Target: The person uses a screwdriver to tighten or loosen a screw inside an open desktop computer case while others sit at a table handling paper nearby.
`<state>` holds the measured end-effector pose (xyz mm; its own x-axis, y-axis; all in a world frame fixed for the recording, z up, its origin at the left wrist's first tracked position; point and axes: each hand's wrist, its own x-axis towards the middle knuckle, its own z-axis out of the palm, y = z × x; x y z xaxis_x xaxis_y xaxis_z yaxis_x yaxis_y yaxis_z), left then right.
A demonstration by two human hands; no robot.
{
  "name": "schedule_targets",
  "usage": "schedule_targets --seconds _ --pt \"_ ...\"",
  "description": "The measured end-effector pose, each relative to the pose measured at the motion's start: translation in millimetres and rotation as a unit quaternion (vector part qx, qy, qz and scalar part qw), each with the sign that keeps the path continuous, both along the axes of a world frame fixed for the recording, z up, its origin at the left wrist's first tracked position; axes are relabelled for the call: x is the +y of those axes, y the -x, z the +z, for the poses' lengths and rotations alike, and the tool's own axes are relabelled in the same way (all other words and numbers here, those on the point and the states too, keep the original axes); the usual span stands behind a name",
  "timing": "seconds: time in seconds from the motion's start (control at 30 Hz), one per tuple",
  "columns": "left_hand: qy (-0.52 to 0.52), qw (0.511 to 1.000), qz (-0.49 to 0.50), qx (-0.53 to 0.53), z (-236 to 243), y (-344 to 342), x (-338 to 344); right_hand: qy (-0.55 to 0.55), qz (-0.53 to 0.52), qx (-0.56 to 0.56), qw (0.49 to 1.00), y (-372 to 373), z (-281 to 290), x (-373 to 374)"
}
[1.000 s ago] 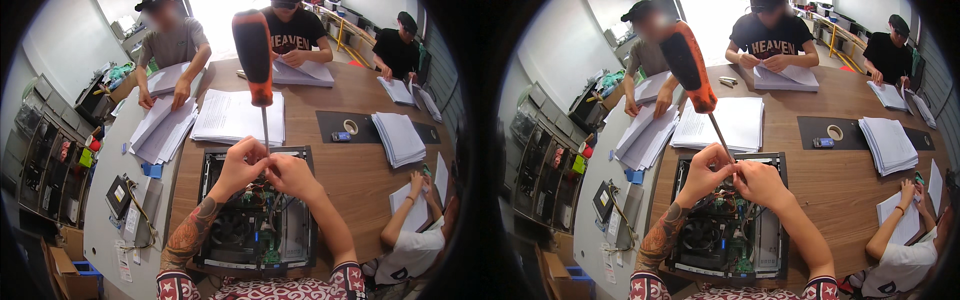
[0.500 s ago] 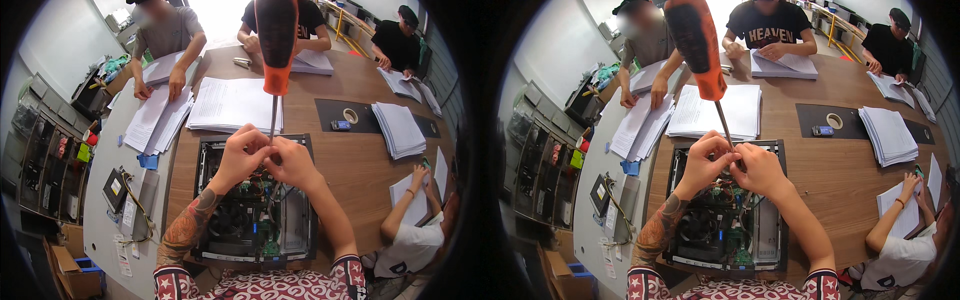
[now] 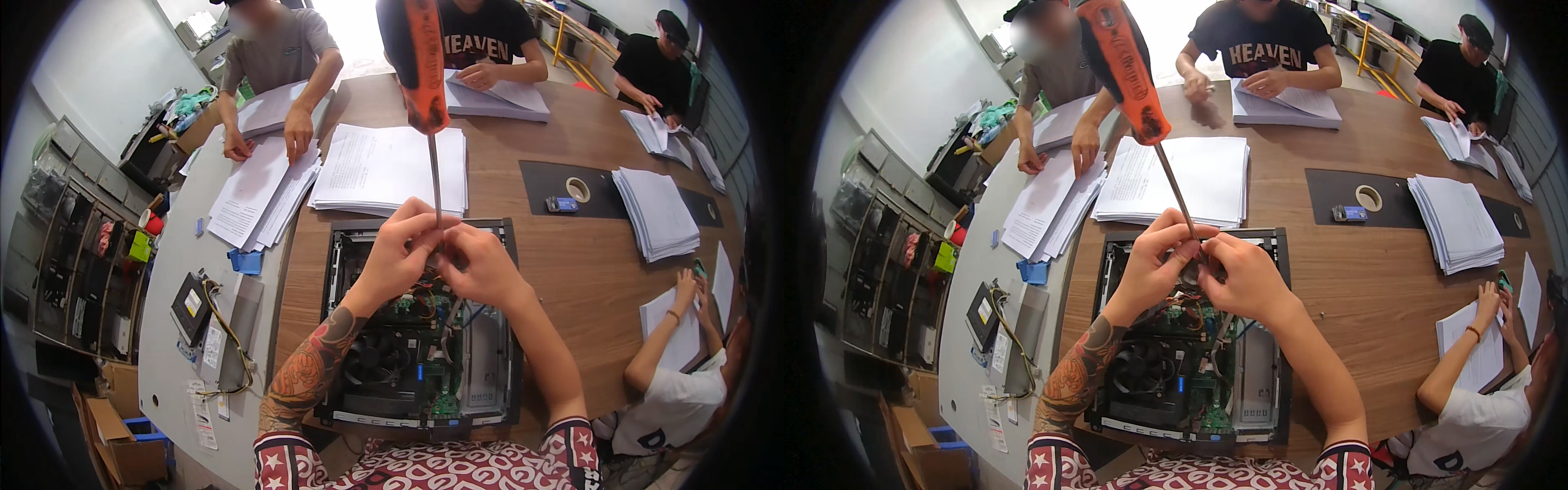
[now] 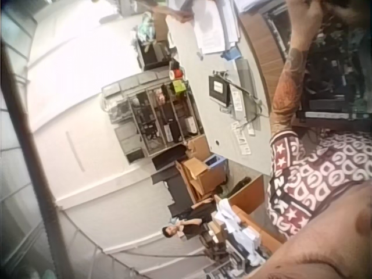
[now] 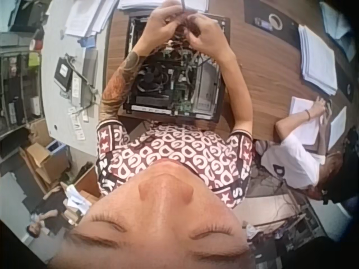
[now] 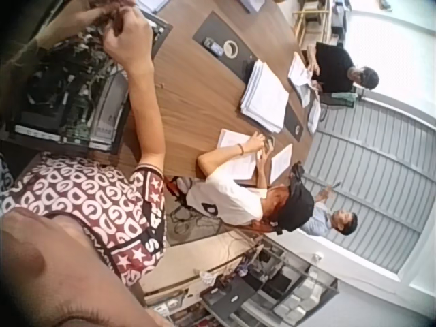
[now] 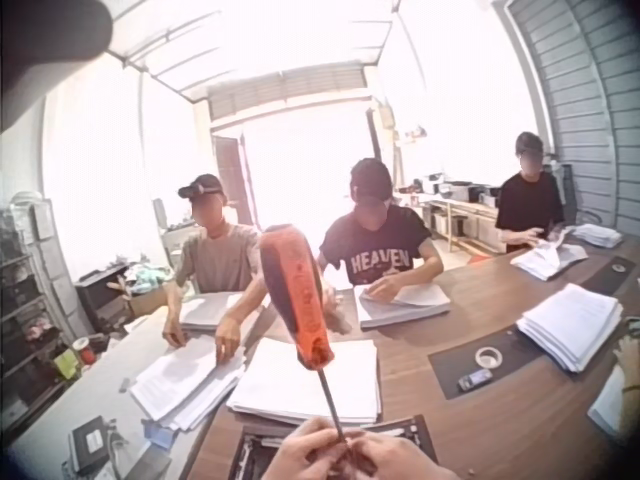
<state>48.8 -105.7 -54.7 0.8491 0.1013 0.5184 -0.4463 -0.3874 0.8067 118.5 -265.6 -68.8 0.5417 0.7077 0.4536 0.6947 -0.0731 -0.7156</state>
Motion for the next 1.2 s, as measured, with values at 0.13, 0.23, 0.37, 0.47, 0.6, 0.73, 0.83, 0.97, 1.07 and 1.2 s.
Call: schedule_targets --seconds 0.13,0.23,0.37,0.47,0.6,0.73,0.83,0.97,1.07,1.2 --pt "-0.044 0.999 0.008 0.03 8 5 2 0.029 -0.009 0.0 1.0 -2 -4 -1" --pt "-0.002 0.999 0.003 0.049 0 2 5 0.025 -0.011 -0.029 0.999 -2 -8 0" --pt "0.032 0.997 0.012 0.074 -2 2 3 0.043 -0.026 -0.053 0.997 -1 -4 -1" --pt "-0.004 0.999 0.004 0.035 -1 2 1 0.073 -0.051 -0.016 0.996 0 -2 -2" --pt "-0.018 0.999 0.006 0.03 0 5 0 0.067 -0.067 -0.043 0.995 -1 -2 -1" --pt "-0.02 0.999 0.01 0.033 0 5 0 0.064 -0.061 -0.016 0.996 2 4 1" --pt "-0.017 1.0 0.006 0.0 -3 3 1 0.058 -0.039 0.008 0.998 3 7 1" --pt "-0.018 1.0 0.014 -0.004 6 4 -2 -0.005 -0.009 -0.018 1.0 -5 -12 0" --pt "-0.042 0.999 0.016 0.007 9 5 3 0.027 -0.01 0.024 0.999 -2 -3 0" --pt "-0.036 0.999 0.018 0.013 3 3 5 0.045 -0.03 -0.008 0.999 -1 2 -1"
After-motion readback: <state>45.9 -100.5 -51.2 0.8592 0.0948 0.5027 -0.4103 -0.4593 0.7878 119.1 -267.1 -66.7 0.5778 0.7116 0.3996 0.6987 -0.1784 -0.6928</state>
